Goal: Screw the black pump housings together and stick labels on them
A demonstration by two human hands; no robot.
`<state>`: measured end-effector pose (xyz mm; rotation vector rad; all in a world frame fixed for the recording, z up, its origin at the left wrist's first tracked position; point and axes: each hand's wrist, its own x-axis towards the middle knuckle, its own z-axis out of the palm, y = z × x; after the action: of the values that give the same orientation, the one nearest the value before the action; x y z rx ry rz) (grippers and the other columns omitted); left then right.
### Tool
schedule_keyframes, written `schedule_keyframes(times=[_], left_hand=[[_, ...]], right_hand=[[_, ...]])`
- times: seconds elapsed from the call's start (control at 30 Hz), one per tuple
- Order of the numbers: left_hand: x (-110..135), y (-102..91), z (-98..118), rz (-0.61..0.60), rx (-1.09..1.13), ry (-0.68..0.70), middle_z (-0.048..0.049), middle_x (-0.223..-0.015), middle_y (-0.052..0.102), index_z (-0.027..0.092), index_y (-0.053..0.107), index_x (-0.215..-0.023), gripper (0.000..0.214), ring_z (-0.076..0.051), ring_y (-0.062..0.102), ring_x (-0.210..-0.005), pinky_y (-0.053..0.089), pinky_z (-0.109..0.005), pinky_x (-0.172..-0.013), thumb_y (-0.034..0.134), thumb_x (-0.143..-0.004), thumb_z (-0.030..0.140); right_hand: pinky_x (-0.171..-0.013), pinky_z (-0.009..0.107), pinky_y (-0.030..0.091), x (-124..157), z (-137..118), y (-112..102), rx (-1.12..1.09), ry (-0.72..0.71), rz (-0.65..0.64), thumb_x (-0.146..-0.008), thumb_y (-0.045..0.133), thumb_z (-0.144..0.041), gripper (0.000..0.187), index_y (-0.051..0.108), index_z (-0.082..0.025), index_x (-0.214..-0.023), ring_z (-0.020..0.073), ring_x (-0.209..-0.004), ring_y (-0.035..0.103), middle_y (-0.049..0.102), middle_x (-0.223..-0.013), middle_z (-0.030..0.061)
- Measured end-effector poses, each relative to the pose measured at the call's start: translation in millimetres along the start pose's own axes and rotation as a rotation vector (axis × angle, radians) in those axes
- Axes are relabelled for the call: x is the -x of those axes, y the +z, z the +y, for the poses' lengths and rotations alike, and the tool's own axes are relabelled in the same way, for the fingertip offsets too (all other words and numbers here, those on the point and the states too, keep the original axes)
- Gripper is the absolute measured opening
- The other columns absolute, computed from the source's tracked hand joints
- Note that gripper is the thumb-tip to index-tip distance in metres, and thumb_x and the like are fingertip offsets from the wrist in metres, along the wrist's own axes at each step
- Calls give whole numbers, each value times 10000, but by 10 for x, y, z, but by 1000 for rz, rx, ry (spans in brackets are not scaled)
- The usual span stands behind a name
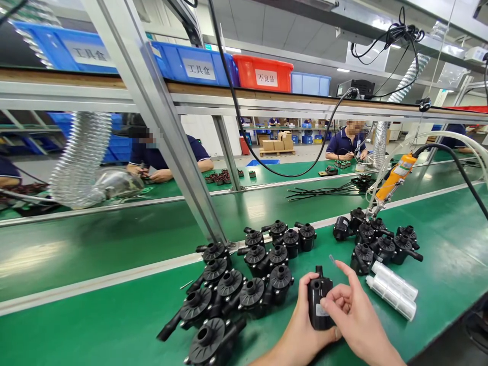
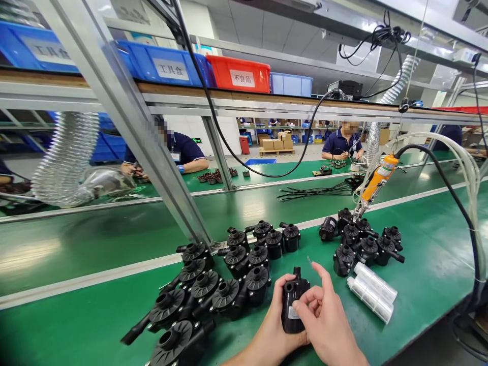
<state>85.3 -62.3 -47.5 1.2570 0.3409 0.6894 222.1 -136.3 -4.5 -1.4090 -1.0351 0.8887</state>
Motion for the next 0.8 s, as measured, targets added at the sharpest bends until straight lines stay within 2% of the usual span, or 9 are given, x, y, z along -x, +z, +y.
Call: schedule_keyframes(times=[0.2,0.3,0.37,0.5,0.6,0.63,0.7,0.73,0.8], left_hand=[[3,17,47,-2,-18,-4,-55,-1223,638,326,249,-1383,982,-231,695,-1009,528,-360,-896,994,-743,323],[13,21,66,-3,-33,1,-40,-1199,604,335,250,-1376,962,-207,672,-985,529,-335,-874,984,-754,333],[25,16,62,2,-39,22,-40,-1192,576,337,248,-1375,972,-194,652,-950,528,-310,-819,987,-743,348],[50,-23,7,15,-111,11,-31,-1168,556,351,233,-1402,959,-155,617,-825,511,-274,-711,958,-774,357],[49,-93,-55,-40,-250,114,-78,-1277,542,333,287,-1415,943,-254,651,-1034,555,-394,-910,955,-749,357],[45,-121,-71,-61,-302,172,-112,-1363,515,312,333,-1414,972,-330,616,-1193,522,-468,-1036,984,-693,361],[40,-170,-88,-72,-390,243,-169,-1556,398,278,380,-1465,1086,-459,402,-1474,336,-591,-1245,1025,-594,333],[40,-188,-89,-47,-428,242,-178,-1634,323,273,371,-1513,1134,-480,274,-1556,226,-620,-1300,1022,-585,296],[45,-206,-84,31,-504,187,-168,-1728,201,282,290,-1608,1180,-452,114,-1628,82,-638,-1338,964,-642,206]], right_hand=[[-743,336,505,28,56,17,111,-42,20,-975,642,-376,795,220,-261,-1638,197,-707,627,694,-841,-38],[-731,352,526,79,183,30,288,-183,108,-979,652,-388,725,330,-288,-1621,204,-672,639,732,-882,-5],[-739,370,544,102,260,5,411,-292,207,-973,681,-436,678,420,-301,-1583,211,-695,644,747,-1020,45],[-742,389,573,72,280,-121,504,-249,293,-885,783,-445,874,336,-311,-1624,221,-758,653,669,-1230,86],[-804,402,583,-27,231,-170,568,-266,128,-785,829,-328,1073,220,-340,-1669,246,-848,679,655,-1250,66],[-840,415,581,-75,224,-168,628,-323,52,-771,817,-286,1094,207,-356,-1676,271,-921,686,655,-1269,66],[-887,452,569,-194,236,-151,793,-475,-47,-783,763,-223,1083,188,-370,-1690,323,-1040,672,663,-1280,78],[-896,475,561,-261,251,-142,883,-544,-44,-805,732,-202,1066,170,-361,-1698,343,-1064,659,674,-1263,90],[-902,524,545,-395,280,-136,1043,-617,91,-855,678,-162,1030,127,-319,-1712,374,-1072,633,687,-1225,128]])
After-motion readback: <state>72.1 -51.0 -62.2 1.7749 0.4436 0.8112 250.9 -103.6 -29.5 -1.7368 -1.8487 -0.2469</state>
